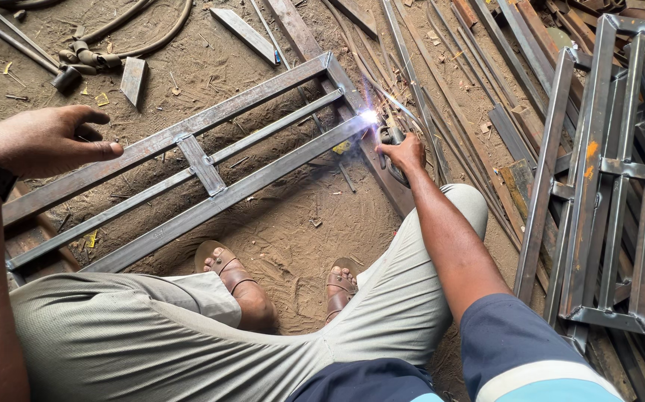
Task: The person welds a rectangular metal frame using a welding torch and filler rods. They sit on the ground, reposition the frame, and weld multiple joints along the frame's edges and crossbars.
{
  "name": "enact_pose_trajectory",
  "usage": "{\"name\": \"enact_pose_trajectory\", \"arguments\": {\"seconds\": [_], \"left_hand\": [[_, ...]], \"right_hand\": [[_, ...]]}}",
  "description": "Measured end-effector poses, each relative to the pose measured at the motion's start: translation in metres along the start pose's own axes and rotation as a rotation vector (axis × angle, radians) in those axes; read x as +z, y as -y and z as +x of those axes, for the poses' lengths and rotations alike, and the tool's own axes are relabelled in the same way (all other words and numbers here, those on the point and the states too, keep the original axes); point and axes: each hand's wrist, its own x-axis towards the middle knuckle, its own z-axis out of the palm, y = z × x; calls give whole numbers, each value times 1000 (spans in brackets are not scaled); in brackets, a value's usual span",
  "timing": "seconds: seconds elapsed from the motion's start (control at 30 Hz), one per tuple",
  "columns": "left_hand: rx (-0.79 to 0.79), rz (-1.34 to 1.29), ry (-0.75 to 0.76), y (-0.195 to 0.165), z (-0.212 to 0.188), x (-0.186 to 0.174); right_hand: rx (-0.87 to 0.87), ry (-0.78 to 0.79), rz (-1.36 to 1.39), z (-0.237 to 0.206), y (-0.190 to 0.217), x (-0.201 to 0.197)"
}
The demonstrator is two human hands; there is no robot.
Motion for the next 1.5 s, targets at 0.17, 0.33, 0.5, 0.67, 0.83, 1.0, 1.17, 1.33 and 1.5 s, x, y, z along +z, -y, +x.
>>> {"name": "enact_pose_trajectory", "arguments": {"seconds": [0.17, 0.33, 0.5, 0.67, 0.83, 1.0, 1.17, 1.33, 1.5], "left_hand": [[4, -7, 4, 3, -6, 3], [1, 0, 3, 6, -8, 3], [36, -13, -4, 8, -2, 2], [14, 25, -7, 6, 3, 3], [12, 13, 2, 2, 6, 2], [22, -56, -7, 1, 7, -1], [17, -19, -4, 0, 9, -4], [50, -25, -6, -5, 12, -3], [62, -51, -13, -6, 17, -6]], "right_hand": [[-2, -5, -12, -6, -4, 3], [26, 19, -14, -11, -1, 4], [10, -4, -15, -6, 0, 4], [36, 21, 1, -2, 0, 1], [54, 20, -7, -1, 1, -4], [59, 29, -8, 4, 2, -4], [50, 8, 7, 6, 3, -2], [66, 11, 11, 6, 1, -9], [55, 0, -21, 11, 5, -13]]}}
